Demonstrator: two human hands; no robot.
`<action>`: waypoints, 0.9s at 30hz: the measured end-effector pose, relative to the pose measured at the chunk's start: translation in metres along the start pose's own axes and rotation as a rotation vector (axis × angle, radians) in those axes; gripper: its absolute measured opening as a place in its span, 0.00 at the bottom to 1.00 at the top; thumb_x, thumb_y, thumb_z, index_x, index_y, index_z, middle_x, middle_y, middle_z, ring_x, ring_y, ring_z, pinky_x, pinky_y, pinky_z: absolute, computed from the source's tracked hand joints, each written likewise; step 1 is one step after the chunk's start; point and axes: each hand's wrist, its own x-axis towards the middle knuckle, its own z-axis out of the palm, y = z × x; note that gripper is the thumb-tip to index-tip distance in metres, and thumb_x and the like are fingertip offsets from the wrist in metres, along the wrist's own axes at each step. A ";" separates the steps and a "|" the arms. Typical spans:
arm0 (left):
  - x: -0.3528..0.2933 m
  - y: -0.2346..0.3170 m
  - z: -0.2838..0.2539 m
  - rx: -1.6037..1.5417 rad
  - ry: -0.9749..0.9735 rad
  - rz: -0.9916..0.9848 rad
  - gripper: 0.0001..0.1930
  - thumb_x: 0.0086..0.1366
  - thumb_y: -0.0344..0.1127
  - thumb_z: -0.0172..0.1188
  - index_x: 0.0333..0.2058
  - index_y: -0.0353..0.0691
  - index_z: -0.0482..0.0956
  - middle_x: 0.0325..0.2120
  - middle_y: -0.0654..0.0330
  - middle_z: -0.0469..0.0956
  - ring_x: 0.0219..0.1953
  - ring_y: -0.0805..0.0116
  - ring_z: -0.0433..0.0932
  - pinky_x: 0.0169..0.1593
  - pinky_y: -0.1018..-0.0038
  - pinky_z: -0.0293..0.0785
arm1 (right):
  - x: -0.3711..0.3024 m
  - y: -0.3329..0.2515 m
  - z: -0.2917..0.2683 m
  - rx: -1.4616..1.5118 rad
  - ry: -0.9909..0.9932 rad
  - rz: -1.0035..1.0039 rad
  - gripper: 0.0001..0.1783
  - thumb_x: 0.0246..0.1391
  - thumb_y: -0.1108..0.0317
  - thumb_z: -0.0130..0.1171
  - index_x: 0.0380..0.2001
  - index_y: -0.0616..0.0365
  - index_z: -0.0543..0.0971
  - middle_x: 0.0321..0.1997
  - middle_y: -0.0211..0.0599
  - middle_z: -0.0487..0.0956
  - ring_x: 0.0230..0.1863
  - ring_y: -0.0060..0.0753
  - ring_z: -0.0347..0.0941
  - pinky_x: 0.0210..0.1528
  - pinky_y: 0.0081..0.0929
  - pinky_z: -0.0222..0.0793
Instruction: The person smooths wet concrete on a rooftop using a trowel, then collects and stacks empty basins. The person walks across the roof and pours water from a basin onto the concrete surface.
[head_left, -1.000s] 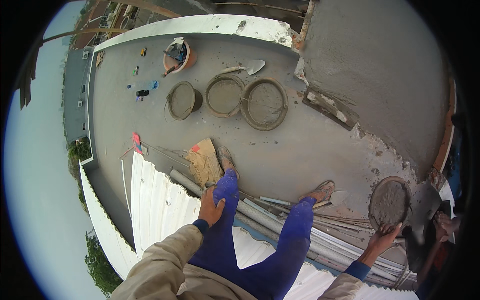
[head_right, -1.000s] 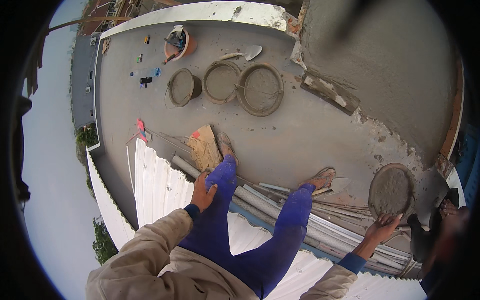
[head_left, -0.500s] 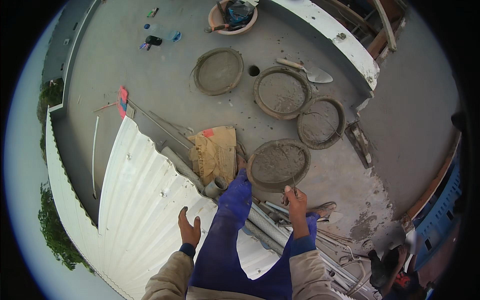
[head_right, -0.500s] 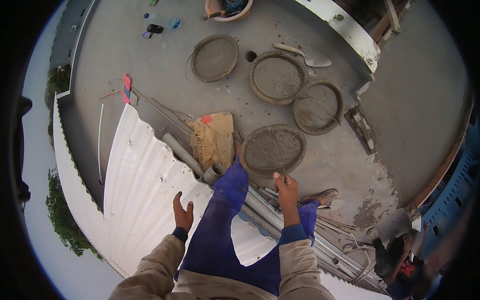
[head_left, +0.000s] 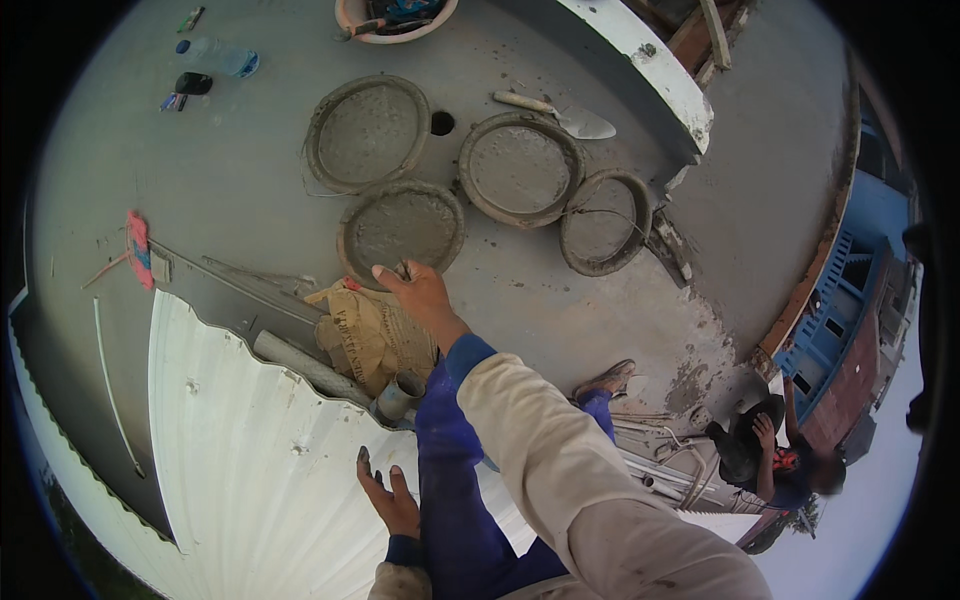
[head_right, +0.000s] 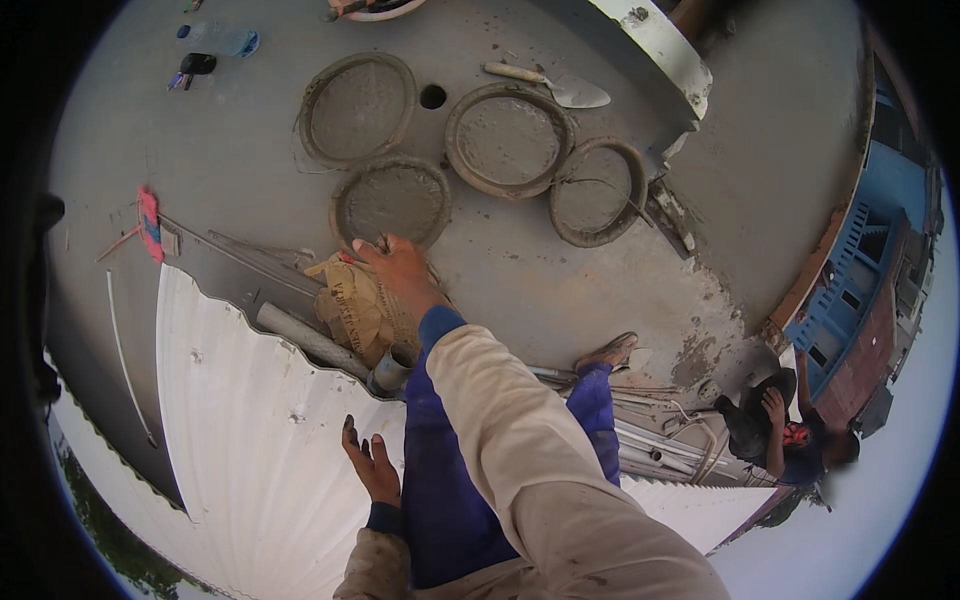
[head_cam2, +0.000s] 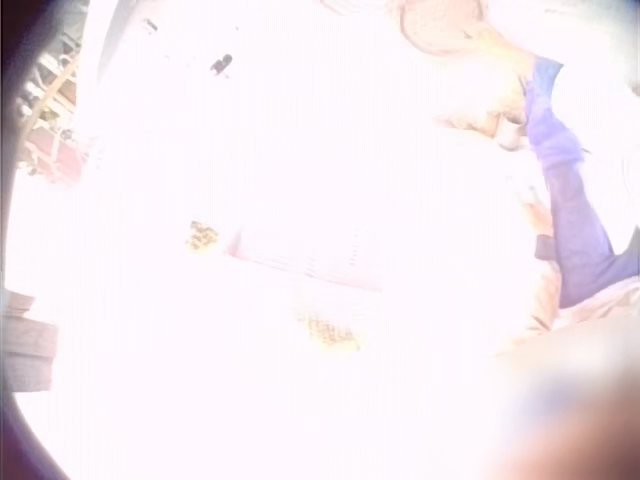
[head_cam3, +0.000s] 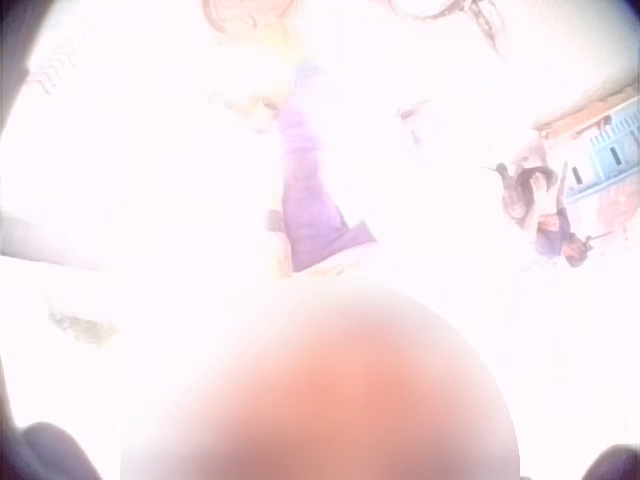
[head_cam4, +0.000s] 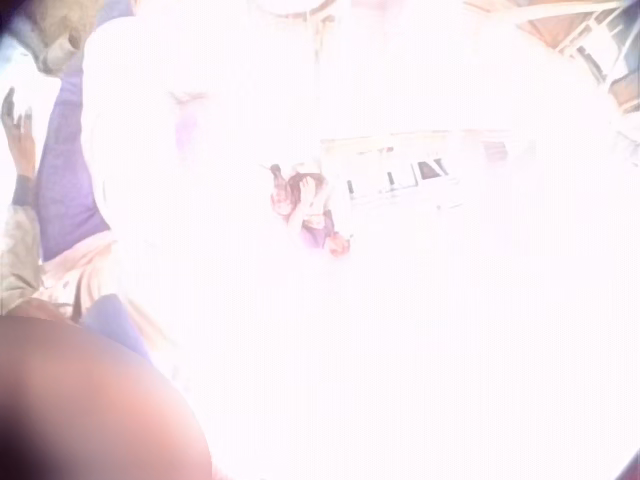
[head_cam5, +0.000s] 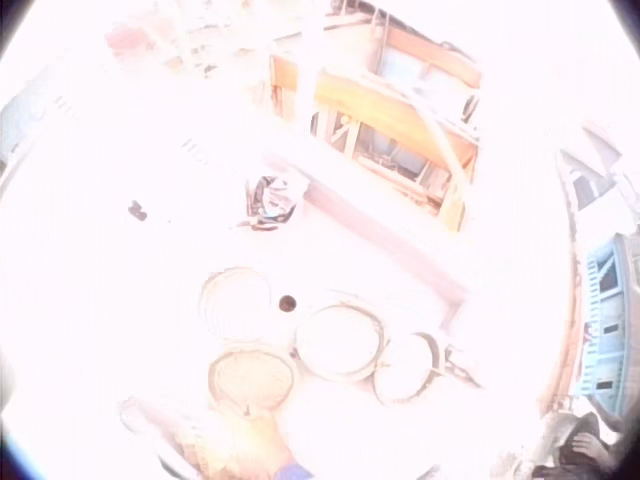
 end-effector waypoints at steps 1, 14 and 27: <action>0.002 0.001 0.004 -0.028 0.001 0.017 0.32 0.70 0.32 0.51 0.70 0.36 0.54 0.70 0.49 0.57 0.72 0.52 0.54 0.71 0.53 0.51 | 0.001 -0.002 0.002 -0.037 -0.074 -0.036 0.41 0.55 0.36 0.63 0.54 0.66 0.77 0.50 0.56 0.81 0.55 0.46 0.77 0.58 0.36 0.70; -0.027 0.062 0.070 0.249 -0.153 0.366 0.32 0.71 0.38 0.52 0.67 0.26 0.54 0.67 0.40 0.58 0.70 0.47 0.56 0.72 0.59 0.49 | -0.160 0.229 -0.249 0.022 0.401 0.219 0.47 0.60 0.40 0.58 0.68 0.68 0.63 0.67 0.65 0.68 0.69 0.58 0.65 0.70 0.40 0.62; -0.207 0.079 0.316 0.689 -0.522 0.633 0.36 0.70 0.43 0.54 0.69 0.28 0.53 0.66 0.40 0.60 0.69 0.47 0.58 0.71 0.61 0.53 | -0.427 0.513 -0.800 0.609 1.618 -0.118 0.39 0.62 0.48 0.62 0.61 0.73 0.69 0.58 0.50 0.78 0.60 0.38 0.74 0.63 0.29 0.66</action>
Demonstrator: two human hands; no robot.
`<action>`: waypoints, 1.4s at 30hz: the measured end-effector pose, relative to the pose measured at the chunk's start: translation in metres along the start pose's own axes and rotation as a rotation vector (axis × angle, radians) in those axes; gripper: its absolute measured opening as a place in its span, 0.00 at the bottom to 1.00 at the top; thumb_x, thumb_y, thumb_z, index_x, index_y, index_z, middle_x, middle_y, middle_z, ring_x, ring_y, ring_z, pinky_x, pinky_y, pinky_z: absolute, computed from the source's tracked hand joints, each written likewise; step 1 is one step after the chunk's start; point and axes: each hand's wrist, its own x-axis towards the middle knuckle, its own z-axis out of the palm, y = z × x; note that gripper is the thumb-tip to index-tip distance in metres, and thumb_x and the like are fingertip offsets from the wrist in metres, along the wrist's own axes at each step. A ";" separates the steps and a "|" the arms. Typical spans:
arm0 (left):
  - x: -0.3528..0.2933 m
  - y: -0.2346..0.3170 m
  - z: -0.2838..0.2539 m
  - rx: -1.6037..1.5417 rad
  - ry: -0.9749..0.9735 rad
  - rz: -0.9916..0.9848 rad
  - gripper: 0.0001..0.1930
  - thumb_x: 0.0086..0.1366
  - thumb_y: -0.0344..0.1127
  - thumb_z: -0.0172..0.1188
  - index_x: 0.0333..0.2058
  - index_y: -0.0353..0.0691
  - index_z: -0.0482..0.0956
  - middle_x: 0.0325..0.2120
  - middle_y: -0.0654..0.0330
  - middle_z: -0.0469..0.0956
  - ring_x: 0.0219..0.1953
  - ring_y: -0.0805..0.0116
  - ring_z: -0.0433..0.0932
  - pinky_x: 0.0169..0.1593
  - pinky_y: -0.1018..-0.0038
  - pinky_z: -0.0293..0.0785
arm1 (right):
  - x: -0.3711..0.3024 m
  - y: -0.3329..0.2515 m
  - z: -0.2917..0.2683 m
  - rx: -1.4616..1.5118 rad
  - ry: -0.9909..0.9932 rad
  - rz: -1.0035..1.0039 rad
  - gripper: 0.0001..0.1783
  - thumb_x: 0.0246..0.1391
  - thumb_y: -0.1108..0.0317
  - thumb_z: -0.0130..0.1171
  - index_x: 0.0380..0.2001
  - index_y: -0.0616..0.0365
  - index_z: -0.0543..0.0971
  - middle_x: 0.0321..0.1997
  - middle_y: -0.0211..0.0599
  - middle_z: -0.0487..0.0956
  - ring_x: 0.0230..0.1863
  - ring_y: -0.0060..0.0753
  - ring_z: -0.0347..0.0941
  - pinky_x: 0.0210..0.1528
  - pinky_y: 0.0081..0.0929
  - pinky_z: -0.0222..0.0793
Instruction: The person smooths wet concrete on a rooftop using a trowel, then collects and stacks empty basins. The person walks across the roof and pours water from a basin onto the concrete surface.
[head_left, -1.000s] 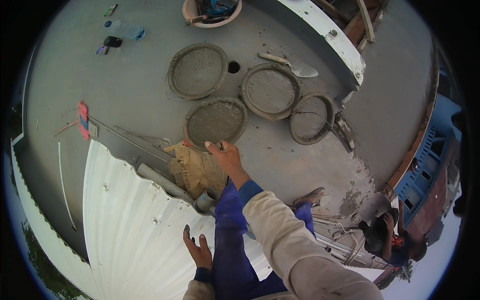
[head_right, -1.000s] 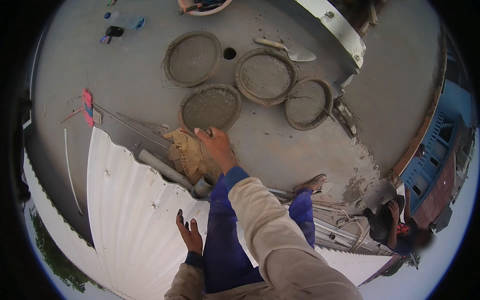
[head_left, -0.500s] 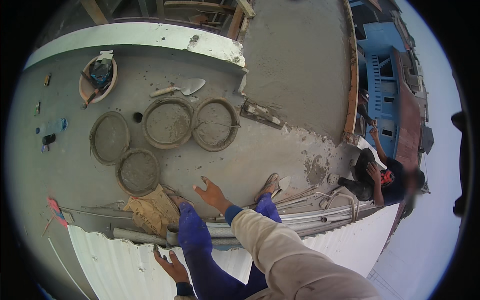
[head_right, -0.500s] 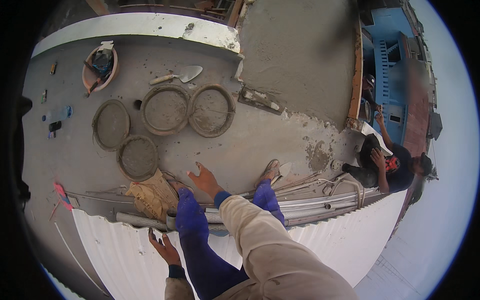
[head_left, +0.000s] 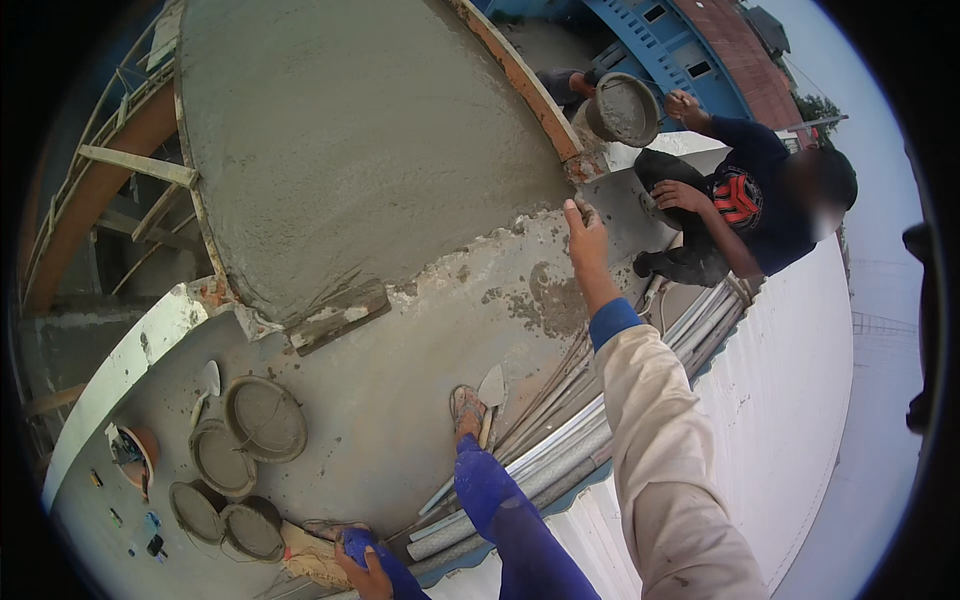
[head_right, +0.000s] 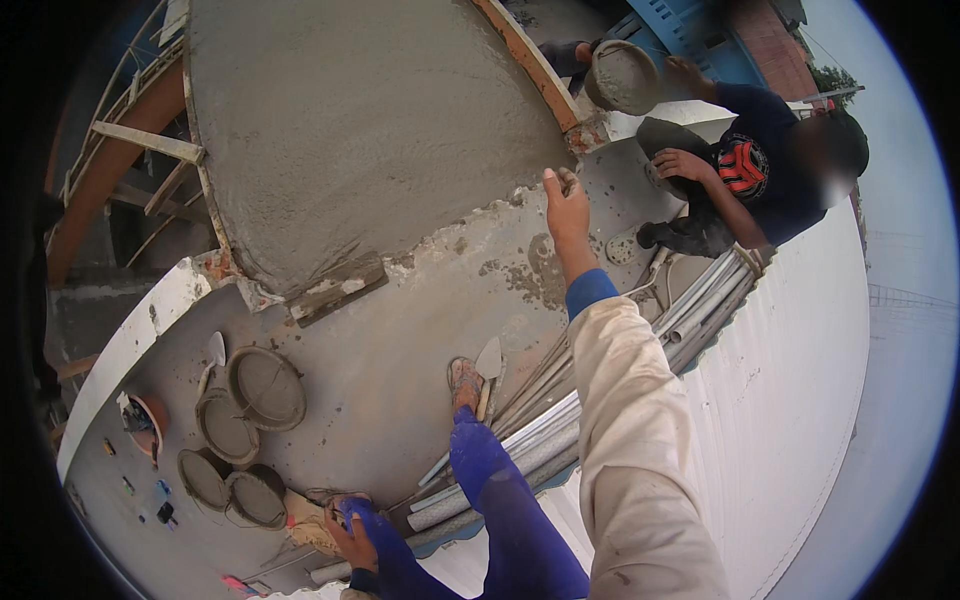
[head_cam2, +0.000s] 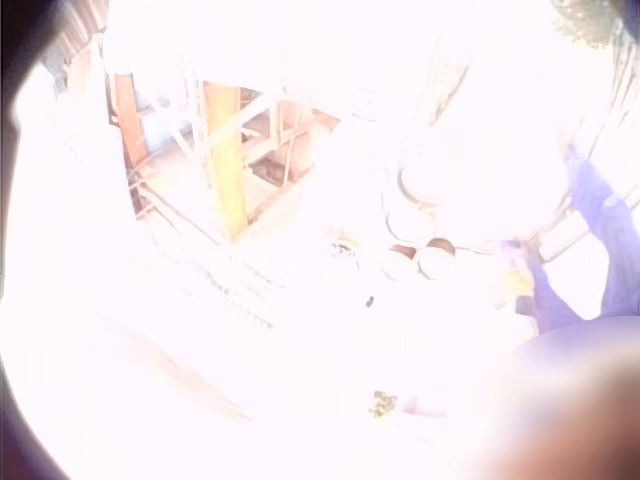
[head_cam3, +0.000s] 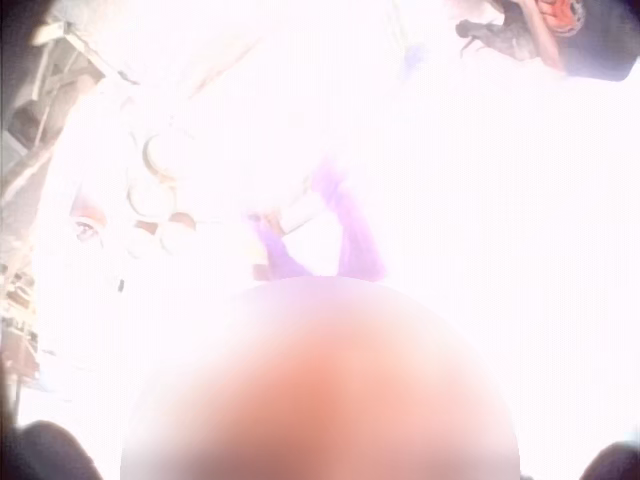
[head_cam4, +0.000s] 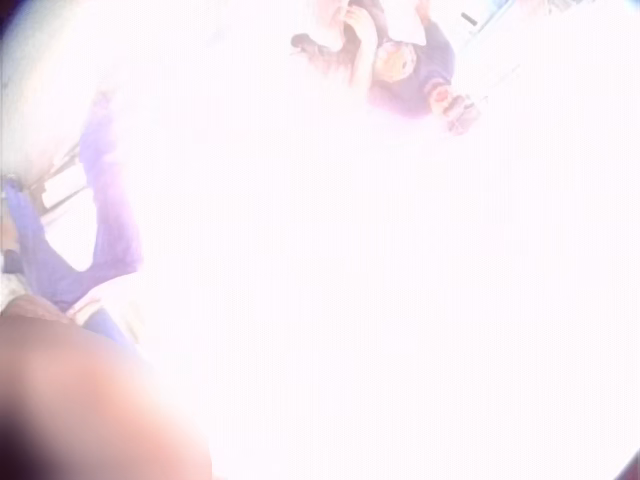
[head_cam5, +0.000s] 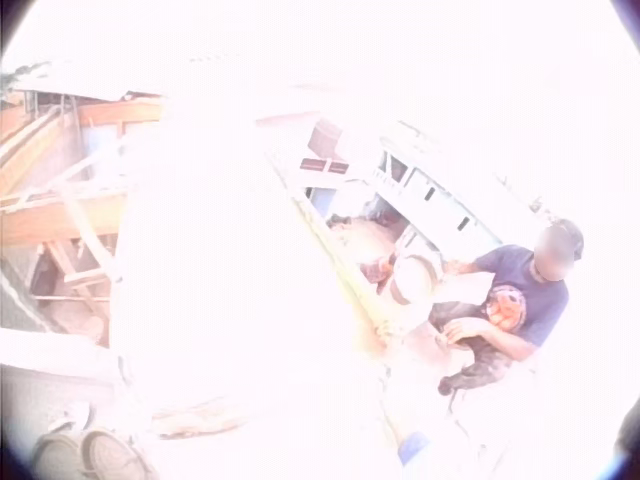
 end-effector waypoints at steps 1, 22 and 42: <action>0.001 0.013 0.014 -0.004 -0.026 -0.007 0.36 0.70 0.44 0.55 0.68 0.28 0.53 0.66 0.40 0.60 0.70 0.48 0.58 0.71 0.61 0.53 | 0.040 -0.014 -0.010 0.045 0.090 0.051 0.39 0.61 0.48 0.63 0.61 0.72 0.70 0.58 0.47 0.77 0.59 0.36 0.74 0.61 0.29 0.66; -0.012 -0.064 -0.044 0.255 0.174 -0.014 0.32 0.65 0.38 0.60 0.62 0.27 0.61 0.60 0.35 0.65 0.63 0.35 0.62 0.68 0.52 0.56 | -0.129 0.069 -0.056 0.438 -0.264 0.507 0.15 0.68 0.57 0.54 0.29 0.53 0.73 0.22 0.25 0.62 0.27 0.22 0.59 0.40 0.28 0.62; -0.066 -0.235 -0.181 -0.302 0.508 -0.374 0.33 0.69 0.36 0.57 0.66 0.26 0.57 0.65 0.38 0.61 0.68 0.45 0.60 0.70 0.57 0.54 | -0.655 -0.003 0.294 -0.664 -1.686 -0.292 0.29 0.51 0.46 0.68 0.16 0.64 0.77 0.14 0.51 0.73 0.16 0.45 0.70 0.26 0.44 0.66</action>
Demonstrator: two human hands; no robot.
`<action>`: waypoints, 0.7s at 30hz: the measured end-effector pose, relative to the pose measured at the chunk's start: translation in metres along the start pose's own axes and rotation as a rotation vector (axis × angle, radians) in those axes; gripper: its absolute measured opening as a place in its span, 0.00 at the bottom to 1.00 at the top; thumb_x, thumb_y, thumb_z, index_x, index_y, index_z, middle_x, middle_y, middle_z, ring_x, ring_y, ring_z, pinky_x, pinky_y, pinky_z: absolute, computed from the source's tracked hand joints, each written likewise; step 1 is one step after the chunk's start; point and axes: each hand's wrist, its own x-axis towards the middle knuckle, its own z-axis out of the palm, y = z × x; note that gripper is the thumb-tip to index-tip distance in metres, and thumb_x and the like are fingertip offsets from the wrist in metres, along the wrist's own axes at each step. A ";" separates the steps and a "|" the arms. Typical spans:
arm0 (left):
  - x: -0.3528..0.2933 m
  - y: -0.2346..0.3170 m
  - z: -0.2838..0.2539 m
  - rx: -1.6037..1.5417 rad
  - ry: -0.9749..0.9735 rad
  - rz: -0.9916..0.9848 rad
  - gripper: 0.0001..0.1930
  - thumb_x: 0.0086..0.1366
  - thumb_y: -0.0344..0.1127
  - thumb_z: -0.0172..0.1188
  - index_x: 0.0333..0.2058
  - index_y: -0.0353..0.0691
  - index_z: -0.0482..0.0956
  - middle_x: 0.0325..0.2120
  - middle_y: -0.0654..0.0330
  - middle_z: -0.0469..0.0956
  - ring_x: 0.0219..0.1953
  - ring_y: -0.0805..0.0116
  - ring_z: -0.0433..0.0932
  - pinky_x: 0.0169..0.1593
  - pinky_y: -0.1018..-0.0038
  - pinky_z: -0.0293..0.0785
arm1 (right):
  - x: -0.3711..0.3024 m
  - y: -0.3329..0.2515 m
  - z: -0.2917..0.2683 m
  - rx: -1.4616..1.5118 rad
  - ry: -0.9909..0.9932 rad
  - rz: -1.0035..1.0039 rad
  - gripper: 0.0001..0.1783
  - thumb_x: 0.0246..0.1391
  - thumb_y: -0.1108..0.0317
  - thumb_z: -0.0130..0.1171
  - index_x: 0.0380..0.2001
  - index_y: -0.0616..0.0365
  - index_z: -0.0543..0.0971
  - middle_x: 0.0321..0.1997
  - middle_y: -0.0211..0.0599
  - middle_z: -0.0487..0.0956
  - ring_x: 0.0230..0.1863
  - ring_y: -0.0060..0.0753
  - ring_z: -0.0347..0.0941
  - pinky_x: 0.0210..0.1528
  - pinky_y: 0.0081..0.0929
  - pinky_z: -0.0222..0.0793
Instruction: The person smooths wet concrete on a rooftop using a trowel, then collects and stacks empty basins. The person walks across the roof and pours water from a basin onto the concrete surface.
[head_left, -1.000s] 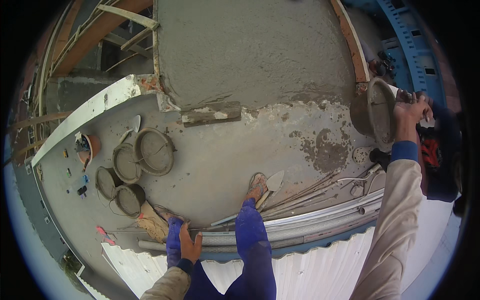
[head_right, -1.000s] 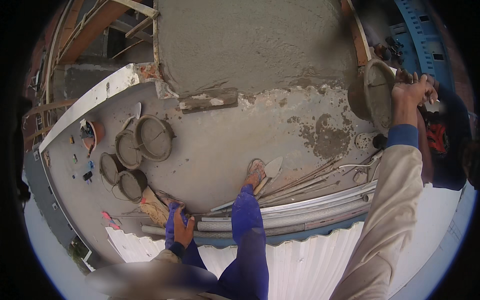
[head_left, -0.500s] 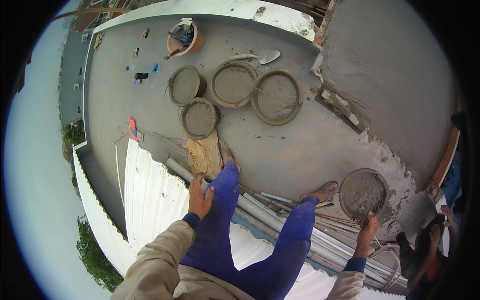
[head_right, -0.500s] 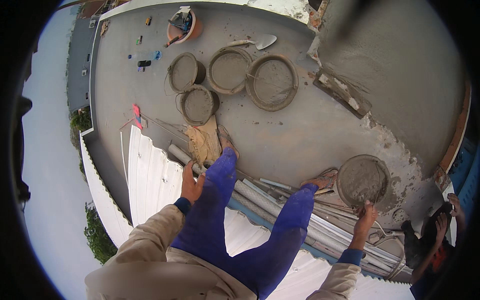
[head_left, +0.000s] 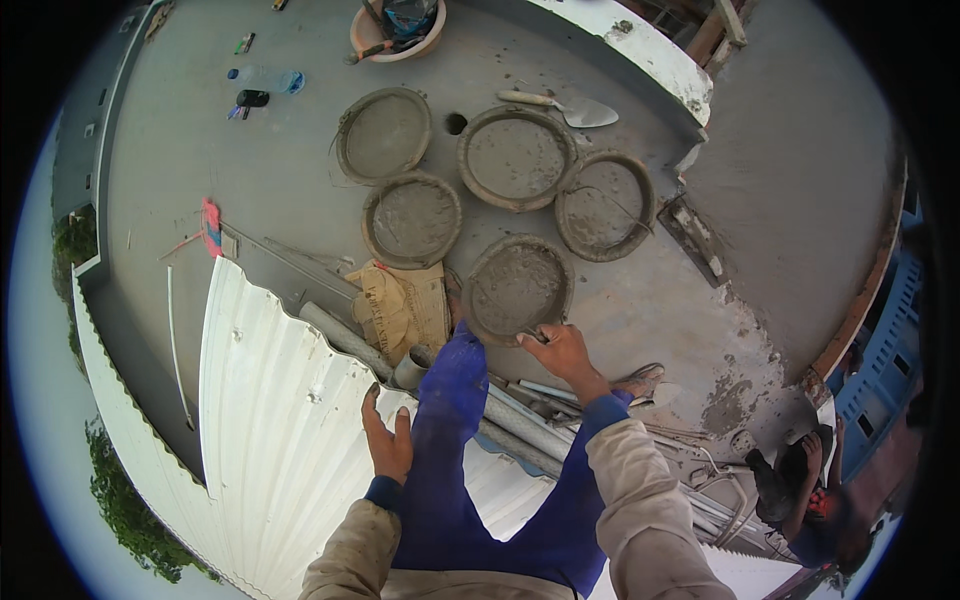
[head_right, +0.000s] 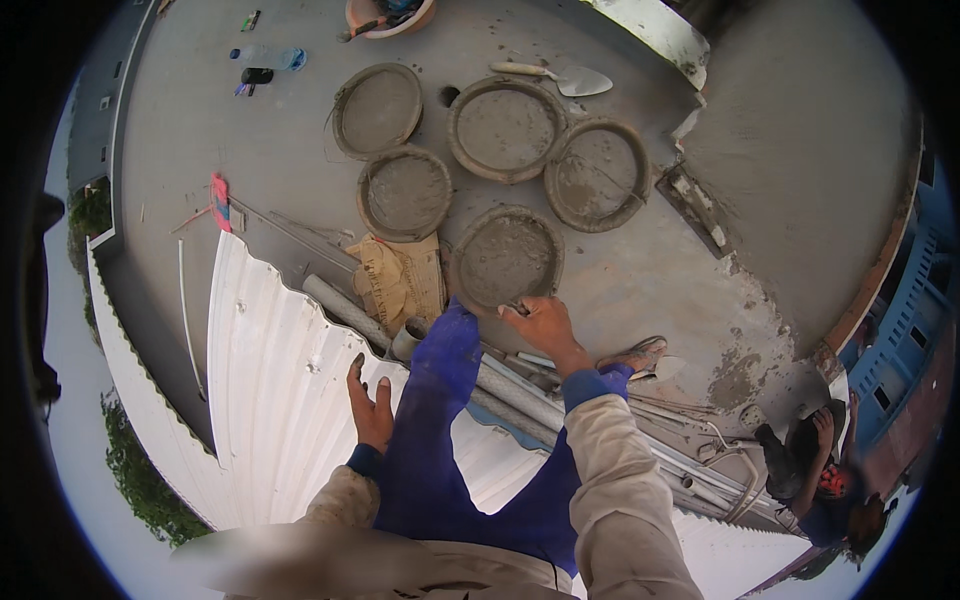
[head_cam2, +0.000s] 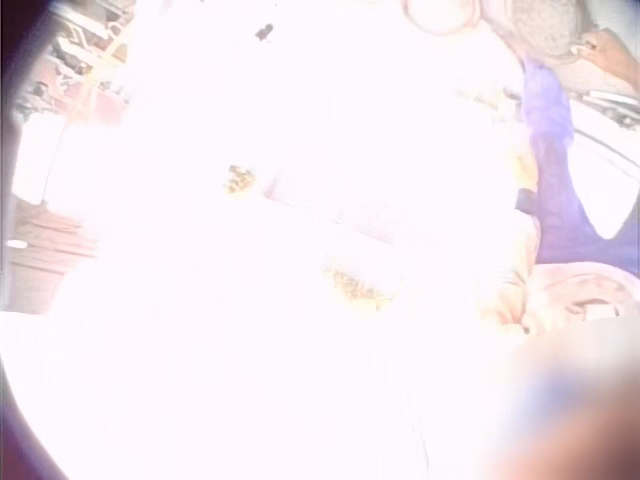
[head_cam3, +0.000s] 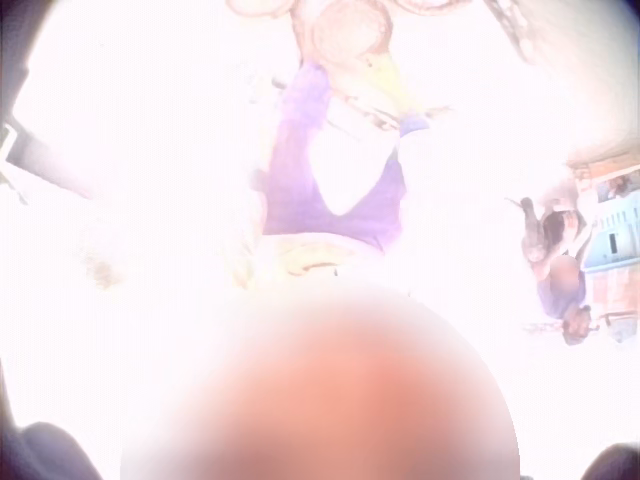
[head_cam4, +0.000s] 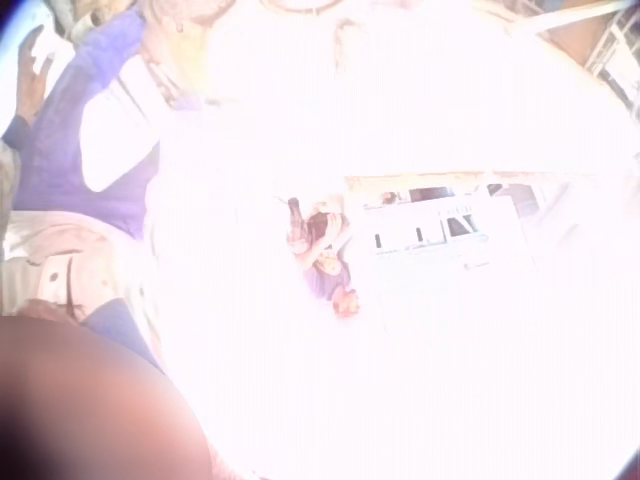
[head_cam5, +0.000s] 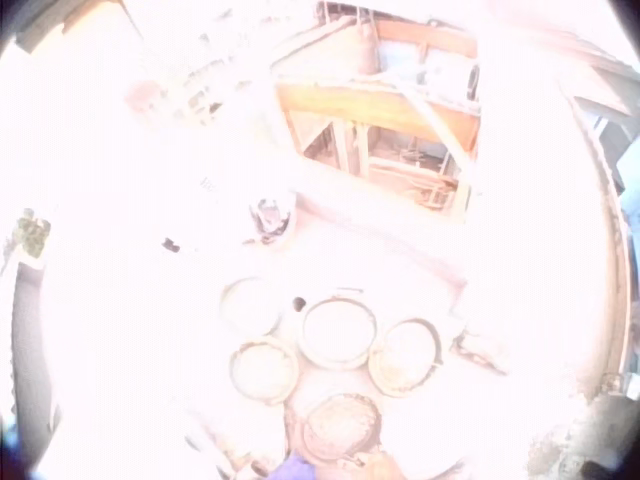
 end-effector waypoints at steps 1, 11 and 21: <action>0.001 -0.001 -0.003 -0.022 -0.009 -0.007 0.33 0.69 0.36 0.57 0.66 0.27 0.57 0.65 0.38 0.61 0.69 0.45 0.60 0.70 0.57 0.54 | 0.014 -0.013 0.010 -0.056 -0.045 0.026 0.28 0.51 0.44 0.66 0.20 0.63 0.79 0.19 0.52 0.76 0.22 0.48 0.75 0.30 0.45 0.69; 0.014 0.002 -0.004 -0.102 -0.118 0.055 0.33 0.70 0.36 0.55 0.66 0.23 0.55 0.65 0.36 0.59 0.69 0.43 0.58 0.72 0.56 0.50 | 0.099 -0.047 0.044 -0.283 -0.228 0.097 0.36 0.55 0.42 0.63 0.52 0.68 0.79 0.43 0.57 0.83 0.49 0.55 0.81 0.53 0.45 0.74; -0.005 0.076 0.059 -0.012 -0.213 0.136 0.36 0.72 0.42 0.53 0.67 0.22 0.52 0.68 0.34 0.55 0.71 0.42 0.54 0.73 0.59 0.48 | -0.035 0.063 -0.029 0.261 0.258 0.352 0.40 0.60 0.44 0.59 0.66 0.62 0.68 0.64 0.57 0.72 0.67 0.56 0.68 0.68 0.44 0.63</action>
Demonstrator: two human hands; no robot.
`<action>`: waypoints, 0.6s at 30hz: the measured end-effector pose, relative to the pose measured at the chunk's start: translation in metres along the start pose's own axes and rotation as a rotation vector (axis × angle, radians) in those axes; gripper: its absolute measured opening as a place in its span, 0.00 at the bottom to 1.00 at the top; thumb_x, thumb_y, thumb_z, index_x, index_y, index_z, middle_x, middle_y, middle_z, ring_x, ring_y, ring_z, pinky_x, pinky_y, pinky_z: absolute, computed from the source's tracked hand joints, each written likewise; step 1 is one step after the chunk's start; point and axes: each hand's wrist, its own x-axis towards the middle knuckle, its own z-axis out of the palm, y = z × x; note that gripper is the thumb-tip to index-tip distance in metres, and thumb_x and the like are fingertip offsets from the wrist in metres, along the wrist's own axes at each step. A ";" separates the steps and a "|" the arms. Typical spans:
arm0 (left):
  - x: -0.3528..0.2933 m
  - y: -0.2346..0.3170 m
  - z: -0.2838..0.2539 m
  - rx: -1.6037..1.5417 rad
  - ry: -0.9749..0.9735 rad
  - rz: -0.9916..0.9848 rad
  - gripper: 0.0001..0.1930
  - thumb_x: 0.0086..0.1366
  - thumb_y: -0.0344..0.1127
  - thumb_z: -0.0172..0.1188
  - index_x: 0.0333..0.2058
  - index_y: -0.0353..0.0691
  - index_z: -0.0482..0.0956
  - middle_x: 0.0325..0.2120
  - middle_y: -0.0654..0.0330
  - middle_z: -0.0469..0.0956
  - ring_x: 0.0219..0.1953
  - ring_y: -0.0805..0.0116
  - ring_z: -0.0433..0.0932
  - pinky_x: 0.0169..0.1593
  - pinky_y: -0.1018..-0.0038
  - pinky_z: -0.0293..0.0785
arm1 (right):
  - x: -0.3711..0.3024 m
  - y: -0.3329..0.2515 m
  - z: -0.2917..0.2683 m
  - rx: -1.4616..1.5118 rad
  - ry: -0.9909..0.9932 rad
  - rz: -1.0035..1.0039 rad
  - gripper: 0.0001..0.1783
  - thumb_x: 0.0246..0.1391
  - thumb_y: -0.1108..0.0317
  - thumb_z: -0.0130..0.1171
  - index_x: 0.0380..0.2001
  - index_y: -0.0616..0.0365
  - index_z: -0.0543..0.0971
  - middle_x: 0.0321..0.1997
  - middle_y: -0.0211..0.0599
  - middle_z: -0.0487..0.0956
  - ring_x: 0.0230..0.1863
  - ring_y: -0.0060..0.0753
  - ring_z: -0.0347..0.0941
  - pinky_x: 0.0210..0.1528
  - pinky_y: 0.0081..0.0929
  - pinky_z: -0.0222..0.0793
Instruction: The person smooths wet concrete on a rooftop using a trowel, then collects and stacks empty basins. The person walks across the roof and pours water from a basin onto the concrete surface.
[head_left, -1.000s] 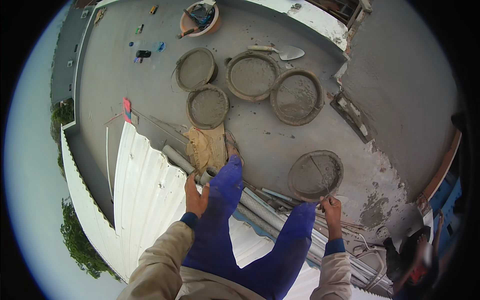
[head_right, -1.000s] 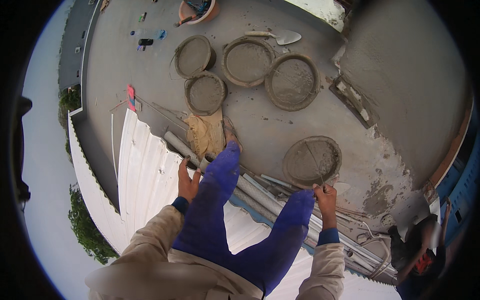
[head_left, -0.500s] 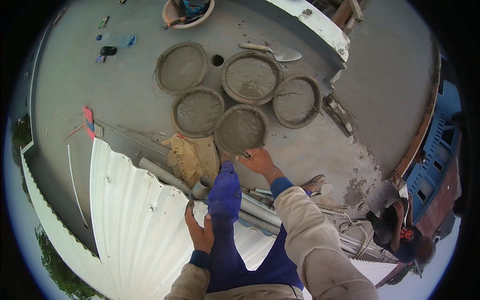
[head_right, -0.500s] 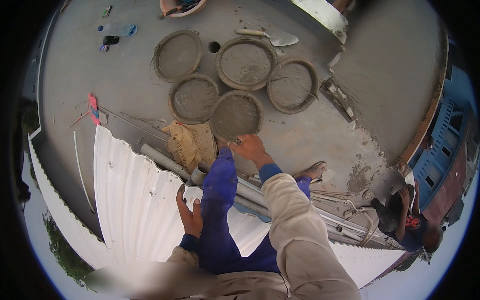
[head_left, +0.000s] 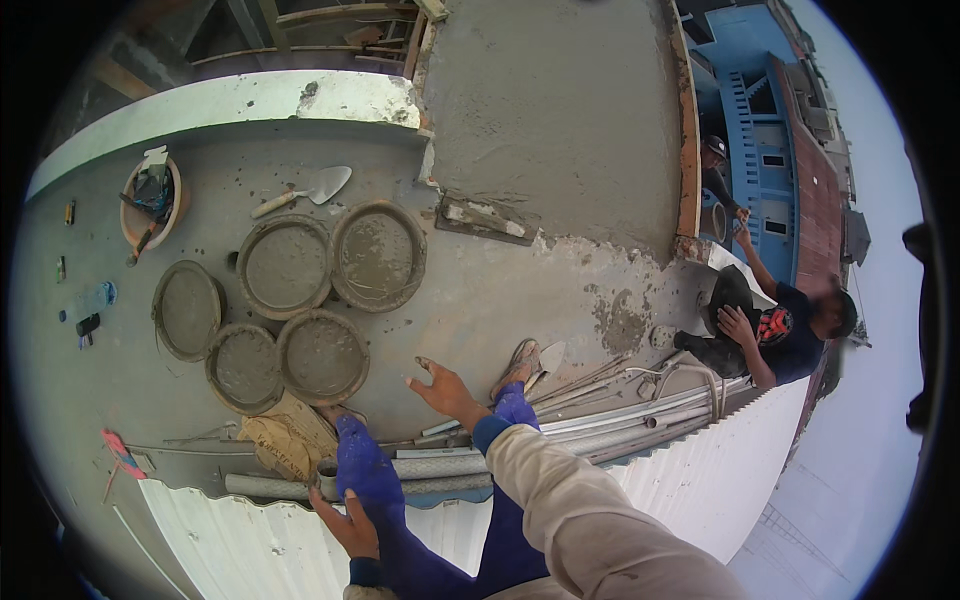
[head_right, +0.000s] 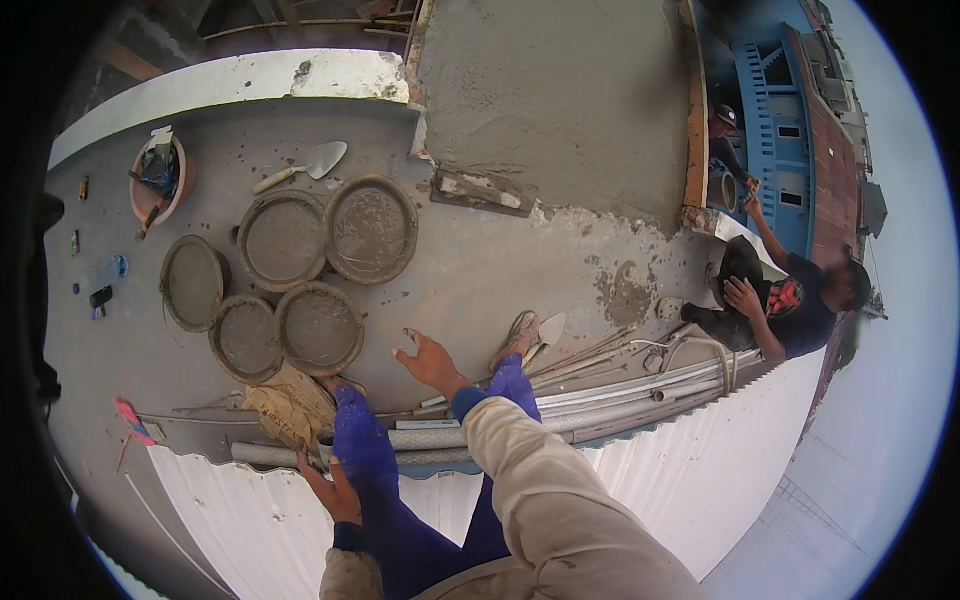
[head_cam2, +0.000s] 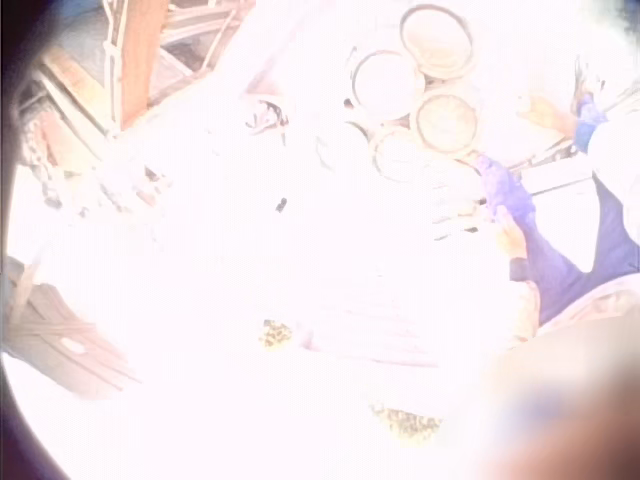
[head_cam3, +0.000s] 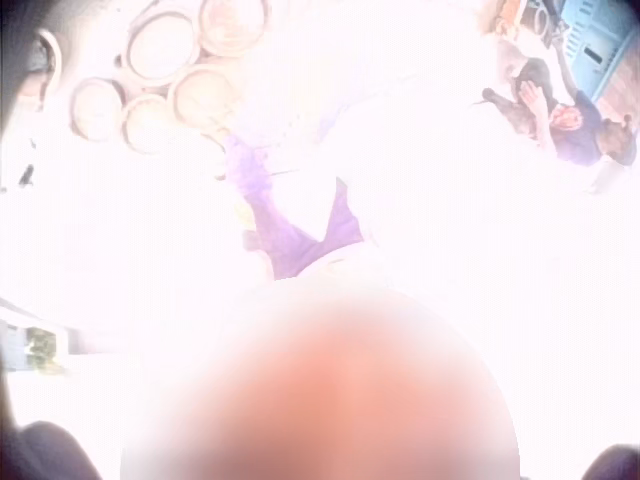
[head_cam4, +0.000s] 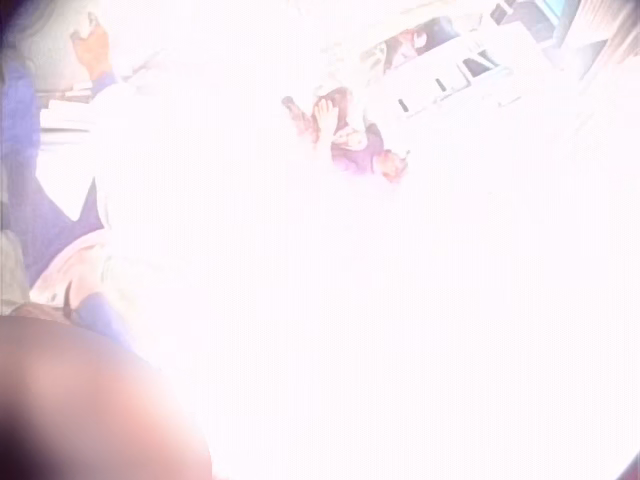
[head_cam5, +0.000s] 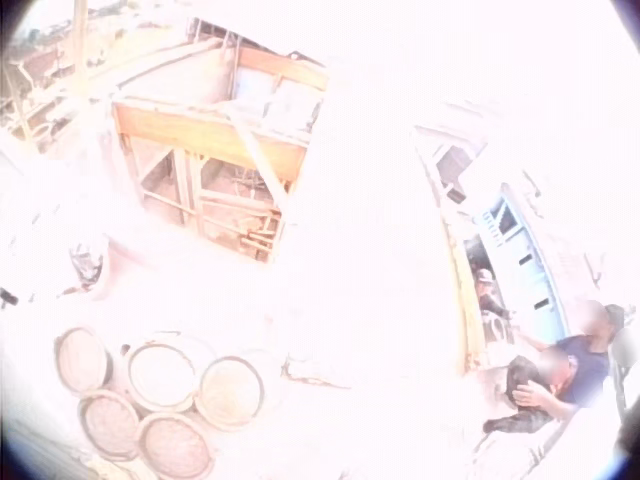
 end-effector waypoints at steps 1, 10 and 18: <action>-0.004 0.010 0.012 0.073 -0.017 -0.014 0.36 0.72 0.42 0.53 0.67 0.22 0.52 0.67 0.35 0.56 0.71 0.42 0.54 0.73 0.58 0.48 | -0.006 0.027 -0.027 0.015 0.083 0.021 0.40 0.60 0.43 0.58 0.65 0.63 0.68 0.64 0.58 0.73 0.66 0.56 0.68 0.68 0.43 0.63; -0.064 0.084 0.161 0.231 -0.412 0.132 0.37 0.72 0.42 0.54 0.68 0.25 0.50 0.67 0.37 0.56 0.70 0.44 0.56 0.72 0.59 0.48 | -0.027 0.280 -0.334 0.504 0.864 0.207 0.35 0.61 0.52 0.62 0.61 0.69 0.72 0.59 0.56 0.78 0.61 0.46 0.76 0.62 0.36 0.69; -0.103 0.114 0.283 0.485 -0.537 0.326 0.34 0.72 0.41 0.54 0.68 0.26 0.53 0.66 0.40 0.58 0.70 0.48 0.56 0.72 0.61 0.48 | -0.075 0.359 -0.671 0.878 1.320 -0.147 0.37 0.61 0.49 0.63 0.63 0.66 0.70 0.59 0.37 0.77 0.59 0.32 0.72 0.58 0.27 0.66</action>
